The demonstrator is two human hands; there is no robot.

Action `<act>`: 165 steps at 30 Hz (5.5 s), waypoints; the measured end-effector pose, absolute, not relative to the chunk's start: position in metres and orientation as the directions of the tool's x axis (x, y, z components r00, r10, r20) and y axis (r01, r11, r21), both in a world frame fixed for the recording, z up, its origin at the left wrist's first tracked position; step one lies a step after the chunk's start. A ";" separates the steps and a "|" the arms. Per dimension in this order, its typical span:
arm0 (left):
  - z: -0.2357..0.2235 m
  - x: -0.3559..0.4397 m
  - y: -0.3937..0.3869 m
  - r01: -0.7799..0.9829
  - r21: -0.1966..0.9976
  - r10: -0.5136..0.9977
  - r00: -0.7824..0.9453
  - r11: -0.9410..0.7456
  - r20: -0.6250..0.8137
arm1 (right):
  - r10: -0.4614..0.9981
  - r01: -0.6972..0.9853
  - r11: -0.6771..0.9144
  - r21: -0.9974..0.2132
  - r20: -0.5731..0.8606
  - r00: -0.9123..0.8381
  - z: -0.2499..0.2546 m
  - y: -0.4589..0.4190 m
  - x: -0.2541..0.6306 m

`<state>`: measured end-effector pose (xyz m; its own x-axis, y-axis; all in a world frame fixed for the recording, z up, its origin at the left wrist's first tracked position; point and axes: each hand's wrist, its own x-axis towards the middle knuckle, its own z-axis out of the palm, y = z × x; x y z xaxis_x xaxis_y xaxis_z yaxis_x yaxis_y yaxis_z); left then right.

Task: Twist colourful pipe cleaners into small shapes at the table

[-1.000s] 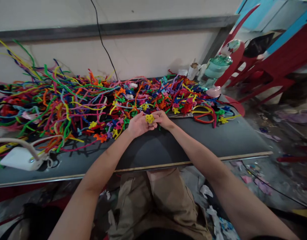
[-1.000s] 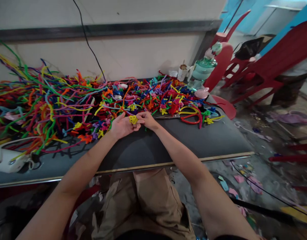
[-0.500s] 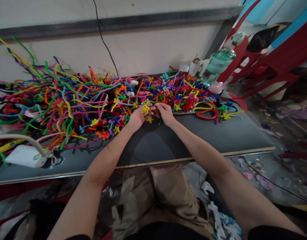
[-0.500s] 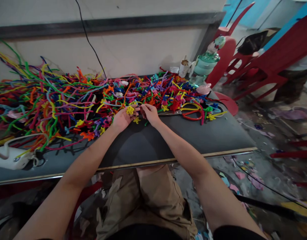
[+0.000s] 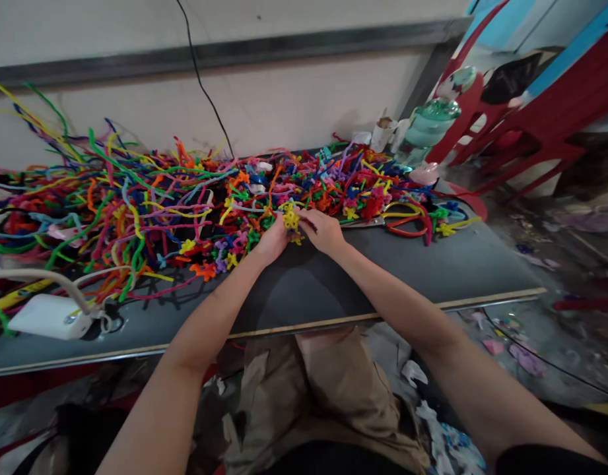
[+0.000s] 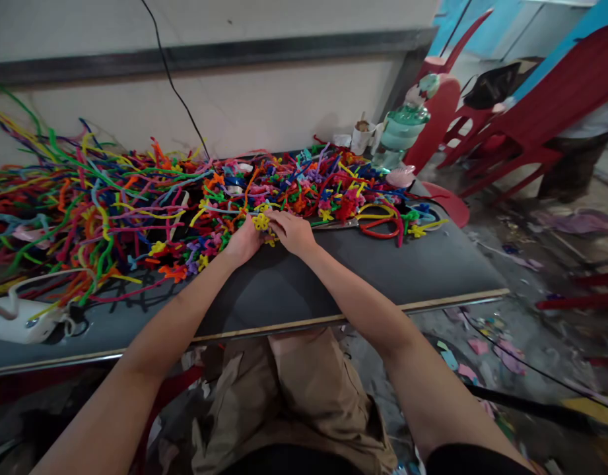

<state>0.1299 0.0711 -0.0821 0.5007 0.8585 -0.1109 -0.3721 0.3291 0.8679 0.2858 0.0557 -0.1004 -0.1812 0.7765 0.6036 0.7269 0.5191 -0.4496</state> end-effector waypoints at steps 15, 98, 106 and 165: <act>-0.105 0.126 0.072 0.017 0.999 0.934 0.356 -0.031 0.023 | 0.736 0.767 0.568 -0.298 0.602 -0.311 -0.105 0.060 0.297; -0.093 0.135 0.063 -0.260 0.965 0.969 0.226 -0.035 0.096 | 0.987 -0.450 0.000 -0.893 0.072 -0.143 -0.100 0.056 0.269; -0.093 0.131 0.067 -0.190 0.978 0.978 0.172 -0.088 0.121 | 0.884 0.052 0.463 -0.885 0.465 0.041 -0.094 0.059 0.278; -0.103 0.124 0.078 0.112 0.940 0.928 0.230 -0.323 0.292 | 0.916 0.234 0.375 -0.897 0.398 0.057 -0.101 0.060 0.277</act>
<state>0.1243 0.0775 -0.1032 0.2300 0.9283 0.2921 0.1118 -0.3233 0.9397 0.2771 0.0598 -0.1015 0.0570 0.9158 0.3975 0.2344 0.3747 -0.8970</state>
